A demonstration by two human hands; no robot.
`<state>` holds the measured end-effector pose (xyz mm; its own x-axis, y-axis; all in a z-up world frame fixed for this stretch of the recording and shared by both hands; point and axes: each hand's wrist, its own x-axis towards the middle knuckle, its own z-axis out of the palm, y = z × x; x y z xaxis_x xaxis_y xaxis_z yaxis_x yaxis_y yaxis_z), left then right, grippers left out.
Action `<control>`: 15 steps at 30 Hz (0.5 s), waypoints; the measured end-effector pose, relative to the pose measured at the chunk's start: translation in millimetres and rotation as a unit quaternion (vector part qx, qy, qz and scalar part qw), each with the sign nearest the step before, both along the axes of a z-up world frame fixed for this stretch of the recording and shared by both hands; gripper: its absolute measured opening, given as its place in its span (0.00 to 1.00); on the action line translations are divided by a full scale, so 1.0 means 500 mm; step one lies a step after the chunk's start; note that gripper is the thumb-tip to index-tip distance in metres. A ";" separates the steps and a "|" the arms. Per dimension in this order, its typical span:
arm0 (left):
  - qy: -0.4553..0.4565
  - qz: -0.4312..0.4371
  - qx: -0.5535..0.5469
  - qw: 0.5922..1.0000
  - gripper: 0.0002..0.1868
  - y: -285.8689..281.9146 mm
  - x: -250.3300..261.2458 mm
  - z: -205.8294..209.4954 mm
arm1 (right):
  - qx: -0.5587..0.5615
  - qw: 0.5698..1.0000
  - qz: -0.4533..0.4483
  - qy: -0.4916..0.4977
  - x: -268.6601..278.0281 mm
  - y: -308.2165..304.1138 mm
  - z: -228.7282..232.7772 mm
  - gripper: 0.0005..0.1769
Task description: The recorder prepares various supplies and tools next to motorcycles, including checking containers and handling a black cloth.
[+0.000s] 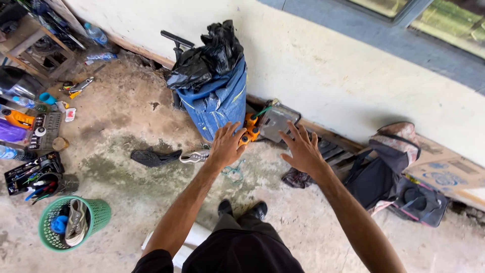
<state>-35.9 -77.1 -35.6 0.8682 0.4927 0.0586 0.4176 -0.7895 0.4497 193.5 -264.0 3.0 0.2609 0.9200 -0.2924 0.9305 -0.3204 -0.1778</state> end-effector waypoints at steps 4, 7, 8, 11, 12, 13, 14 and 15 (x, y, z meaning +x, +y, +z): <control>0.025 -0.012 -0.001 1.000 0.34 0.018 -0.021 -0.043 | -0.001 1.000 -0.011 0.005 -0.037 0.019 0.009 0.48; 0.031 -0.029 0.005 0.999 0.35 0.029 -0.032 -0.069 | -0.007 1.000 -0.010 -0.001 -0.055 0.034 -0.008 0.49; 0.030 -0.029 0.003 0.999 0.34 0.033 -0.035 -0.076 | -0.017 1.000 -0.007 -0.004 -0.060 0.039 -0.012 0.49; 0.031 -0.021 -0.018 0.999 0.34 0.026 -0.047 -0.111 | -0.038 0.999 -0.004 0.003 -0.078 0.040 -0.048 0.48; 0.027 -0.011 -0.029 0.999 0.34 0.027 -0.044 -0.122 | -0.041 0.999 -0.002 0.007 -0.077 0.046 -0.060 0.47; 0.024 -0.009 -0.030 0.999 0.34 0.025 -0.040 -0.135 | -0.042 0.999 0.001 0.004 -0.079 0.050 -0.066 0.47; 0.030 -0.002 -0.030 0.999 0.35 0.023 -0.036 -0.148 | -0.048 0.999 0.011 0.002 -0.080 0.054 -0.073 0.47; 0.038 0.005 -0.031 0.999 0.36 0.017 -0.035 -0.161 | -0.056 0.998 0.022 0.002 -0.084 0.055 -0.081 0.47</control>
